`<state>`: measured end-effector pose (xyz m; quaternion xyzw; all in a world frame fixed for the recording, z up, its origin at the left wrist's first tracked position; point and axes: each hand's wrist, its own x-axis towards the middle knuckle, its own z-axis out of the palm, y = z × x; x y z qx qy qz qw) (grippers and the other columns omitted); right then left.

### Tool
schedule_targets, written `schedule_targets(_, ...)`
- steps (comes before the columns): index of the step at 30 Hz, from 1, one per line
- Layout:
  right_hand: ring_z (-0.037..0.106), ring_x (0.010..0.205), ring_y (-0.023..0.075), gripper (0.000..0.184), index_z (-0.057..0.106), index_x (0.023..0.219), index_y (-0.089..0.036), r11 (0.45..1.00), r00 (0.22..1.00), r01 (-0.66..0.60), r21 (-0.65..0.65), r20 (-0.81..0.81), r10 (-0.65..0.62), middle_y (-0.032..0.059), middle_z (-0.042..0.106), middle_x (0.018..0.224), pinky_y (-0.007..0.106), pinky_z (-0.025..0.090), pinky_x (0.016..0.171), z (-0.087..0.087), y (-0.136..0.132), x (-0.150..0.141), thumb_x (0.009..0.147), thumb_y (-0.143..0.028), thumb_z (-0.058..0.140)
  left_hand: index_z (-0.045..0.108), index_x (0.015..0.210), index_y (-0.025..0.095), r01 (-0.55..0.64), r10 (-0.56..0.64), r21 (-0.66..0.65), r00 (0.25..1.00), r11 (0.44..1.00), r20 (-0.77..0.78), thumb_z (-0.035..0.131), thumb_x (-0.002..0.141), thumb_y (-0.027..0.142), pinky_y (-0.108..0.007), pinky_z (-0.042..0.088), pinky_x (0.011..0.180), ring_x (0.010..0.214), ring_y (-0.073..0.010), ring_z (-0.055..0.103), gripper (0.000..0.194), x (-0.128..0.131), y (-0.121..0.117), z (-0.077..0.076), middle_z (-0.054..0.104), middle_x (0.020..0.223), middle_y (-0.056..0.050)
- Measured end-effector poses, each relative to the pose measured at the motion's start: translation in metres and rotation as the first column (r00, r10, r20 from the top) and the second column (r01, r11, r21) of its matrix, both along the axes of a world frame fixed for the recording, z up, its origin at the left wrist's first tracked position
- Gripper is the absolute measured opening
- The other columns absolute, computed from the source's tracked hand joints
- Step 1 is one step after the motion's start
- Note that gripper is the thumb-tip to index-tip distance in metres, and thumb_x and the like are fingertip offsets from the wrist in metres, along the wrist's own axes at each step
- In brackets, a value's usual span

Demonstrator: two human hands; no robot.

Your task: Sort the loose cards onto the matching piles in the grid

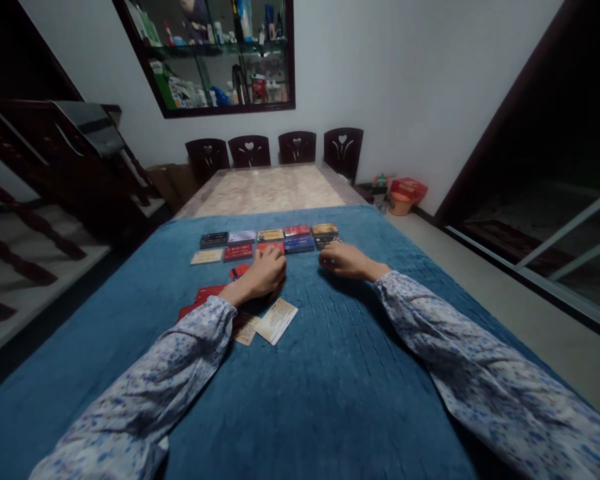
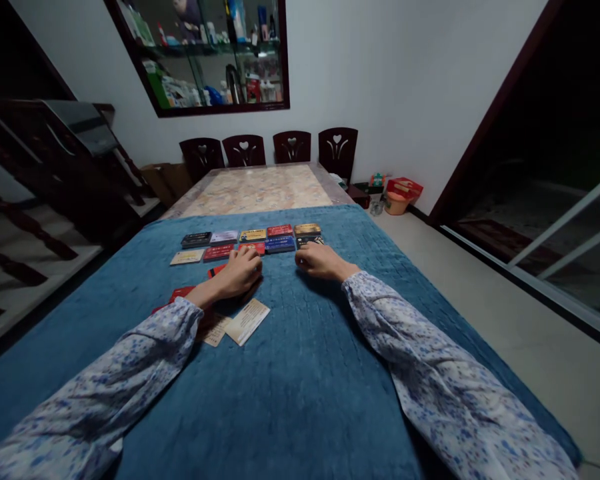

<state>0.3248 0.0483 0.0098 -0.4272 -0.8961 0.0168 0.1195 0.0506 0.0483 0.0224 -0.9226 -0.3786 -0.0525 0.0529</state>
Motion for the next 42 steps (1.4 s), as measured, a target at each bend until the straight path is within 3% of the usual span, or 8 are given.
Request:
schedule_targets(5,0.058,0.090,0.0211,0.014,0.070,0.092,-0.018,0.998,0.998,-0.057,0.012,0.004,0.056,0.0091,0.069,0.094,0.029,0.038,0.074,-0.001,-0.013,-0.016,0.092,-0.015,0.057,0.062,0.095,0.016,0.007,-0.008,0.032,1.000,0.999,0.023,0.047,0.101,0.027,-0.048,0.037,0.088,0.107,-0.0311,0.048,0.020,-0.014,-0.016,-0.007,0.061,0.112,-0.016)
schedule_targets(12,0.056,0.087,0.0203,0.014,0.071,0.092,-0.018,0.988,0.991,-0.135,0.070,0.006,0.135,0.0085,0.069,0.092,0.030,0.036,0.070,-0.003,-0.031,-0.039,0.094,-0.015,0.057,0.062,0.095,0.017,0.000,-0.002,0.031,0.998,1.000,0.064,0.050,0.097,0.019,-0.046,0.036,0.088,0.104,-0.0290,0.048,0.012,-0.028,-0.049,-0.008,0.062,0.109,-0.013)
schedule_targets(19,0.056,0.092,0.0211,0.013,0.072,0.101,-0.019,0.965,0.963,-0.249,0.085,-0.083,0.256,0.0086,0.068,0.096,0.032,0.042,0.078,-0.012,-0.043,-0.058,0.094,-0.018,0.062,0.065,0.095,0.015,0.013,-0.018,0.067,0.997,0.998,0.069,0.045,0.101,0.021,-0.044,0.036,0.086,0.101,-0.0273,0.050,0.022,-0.040,-0.079,-0.017,0.064,0.109,-0.014)
schedule_targets(23,0.055,0.097,0.0227,0.020,0.072,0.111,-0.019,0.942,0.933,-0.329,0.067,-0.128,0.335,0.0105,0.070,0.108,0.035,0.047,0.082,-0.017,-0.051,-0.067,0.093,-0.023,0.063,0.067,0.097,0.016,0.036,-0.047,0.093,0.992,0.995,0.115,0.043,0.102,0.020,-0.045,0.036,0.087,0.101,-0.0263,0.053,0.025,-0.046,-0.093,-0.022,0.067,0.109,-0.013)
schedule_targets(27,0.056,0.097,0.0231,0.025,0.071,0.115,-0.018,0.910,0.896,-0.412,0.048,-0.158,0.415,0.0121,0.071,0.116,0.039,0.049,0.087,-0.014,-0.062,-0.073,0.098,-0.029,0.057,0.068,0.099,0.016,0.066,-0.080,0.097,0.986,0.993,0.144,0.044,0.101,0.021,-0.046,0.035,0.089,0.100,-0.0257,0.055,0.025,-0.048,-0.108,-0.018,0.068,0.106,-0.012)
schedule_targets(31,0.056,0.109,0.0258,0.033,0.069,0.122,-0.014,0.877,0.870,-0.481,-0.010,-0.128,0.475,0.0133,0.068,0.130,0.045,0.046,0.099,-0.010,-0.069,-0.074,0.091,-0.022,0.061,0.067,0.094,0.016,0.057,-0.066,0.087,0.993,0.995,0.098,0.055,0.097,0.041,-0.048,0.036,0.090,0.100,-0.0284,0.055,0.028,-0.047,-0.123,-0.009,0.067,0.104,-0.013)
schedule_targets(35,0.053,0.118,0.0281,0.048,0.064,0.135,-0.017,0.879,0.878,-0.472,-0.060,-0.119,0.464,0.0127,0.064,0.141,0.048,0.044,0.103,-0.010,-0.070,-0.074,0.087,-0.021,0.064,0.068,0.095,0.016,-0.011,0.011,0.026,1.000,1.000,0.019,0.060,0.092,0.052,-0.049,0.038,0.091,0.099,-0.0300,0.055,0.037,-0.044,-0.133,-0.003,0.066,0.101,-0.013)
schedule_targets(42,0.050,0.122,0.0279,0.046,0.063,0.136,-0.018,0.890,0.887,-0.456,-0.034,-0.099,0.451,0.0132,0.061,0.143,0.050,0.042,0.105,-0.011,-0.074,-0.076,0.089,-0.020,0.061,0.067,0.117,0.017,-0.106,0.105,-0.061,0.994,0.993,-0.012,0.060,0.092,0.049,-0.051,0.041,0.091,0.101,-0.0315,0.054,0.041,-0.040,-0.139,-0.001,0.063,0.109,-0.014)
